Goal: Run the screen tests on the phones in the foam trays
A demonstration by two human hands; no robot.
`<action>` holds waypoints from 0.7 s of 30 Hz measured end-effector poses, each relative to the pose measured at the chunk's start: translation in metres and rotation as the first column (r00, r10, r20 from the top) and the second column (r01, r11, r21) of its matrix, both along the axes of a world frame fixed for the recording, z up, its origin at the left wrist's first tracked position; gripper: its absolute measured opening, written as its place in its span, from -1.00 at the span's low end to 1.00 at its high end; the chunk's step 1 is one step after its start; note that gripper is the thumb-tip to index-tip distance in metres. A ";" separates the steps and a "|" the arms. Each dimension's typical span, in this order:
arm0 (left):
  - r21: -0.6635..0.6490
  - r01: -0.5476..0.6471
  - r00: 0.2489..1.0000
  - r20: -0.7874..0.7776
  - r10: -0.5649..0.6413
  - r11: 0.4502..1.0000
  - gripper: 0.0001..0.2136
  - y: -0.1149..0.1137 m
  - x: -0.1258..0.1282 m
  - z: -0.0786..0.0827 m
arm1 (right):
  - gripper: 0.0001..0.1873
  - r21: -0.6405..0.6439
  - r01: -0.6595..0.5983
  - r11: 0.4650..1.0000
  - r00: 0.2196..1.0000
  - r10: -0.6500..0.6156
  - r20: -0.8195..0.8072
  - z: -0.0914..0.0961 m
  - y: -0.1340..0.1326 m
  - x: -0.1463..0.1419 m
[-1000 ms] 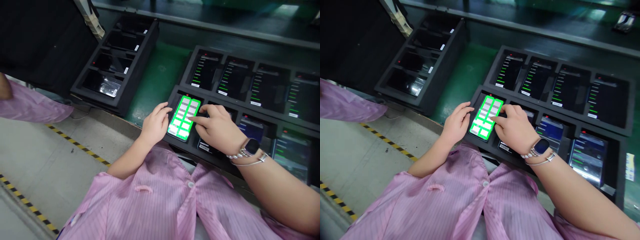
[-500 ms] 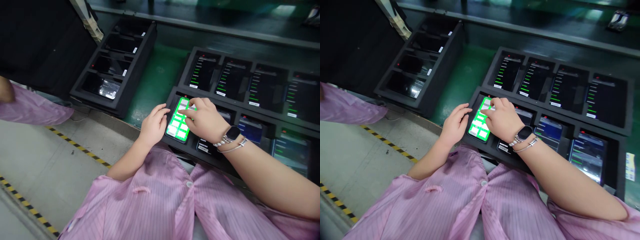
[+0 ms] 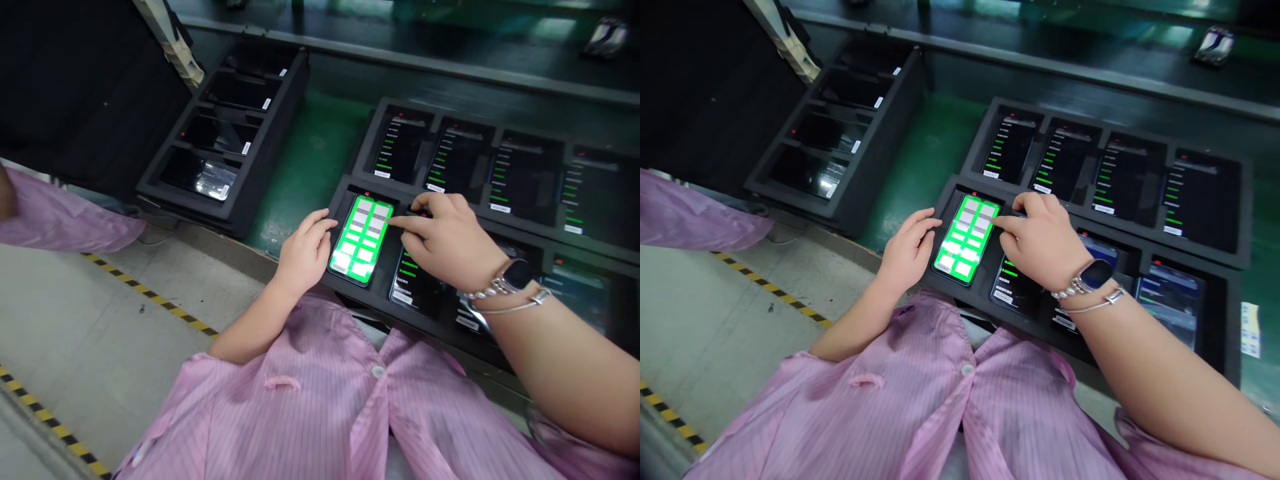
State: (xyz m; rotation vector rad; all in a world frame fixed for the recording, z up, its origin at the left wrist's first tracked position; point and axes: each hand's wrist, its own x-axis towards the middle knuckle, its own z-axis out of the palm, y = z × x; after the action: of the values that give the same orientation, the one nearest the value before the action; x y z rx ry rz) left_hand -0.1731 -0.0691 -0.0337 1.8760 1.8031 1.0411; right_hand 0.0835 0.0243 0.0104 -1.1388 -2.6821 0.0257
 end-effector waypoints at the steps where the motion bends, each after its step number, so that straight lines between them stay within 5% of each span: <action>1: 0.000 -0.002 1.000 0.001 0.002 1.000 -0.71 0.000 0.000 0.000 | -0.53 -0.004 0.004 1.000 1.000 -0.004 0.007 -0.001 0.003 -0.002; 14: 0.037 0.015 1.000 0.008 -0.015 0.999 -0.72 0.001 -0.001 0.000 | -0.53 -0.064 -0.011 0.998 1.000 0.010 -0.022 -0.014 0.020 -0.050; 21: 0.036 0.020 1.000 0.013 -0.021 0.999 -0.71 0.001 -0.001 -0.002 | -0.54 0.044 -0.068 0.997 0.996 0.070 -0.057 0.002 -0.004 -0.014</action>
State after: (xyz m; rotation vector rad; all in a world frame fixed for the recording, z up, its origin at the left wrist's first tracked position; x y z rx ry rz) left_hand -0.1743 -0.0679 -0.0353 1.8992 1.7653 1.0833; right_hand 0.0697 0.0208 0.0119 -1.0169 -2.6561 0.0144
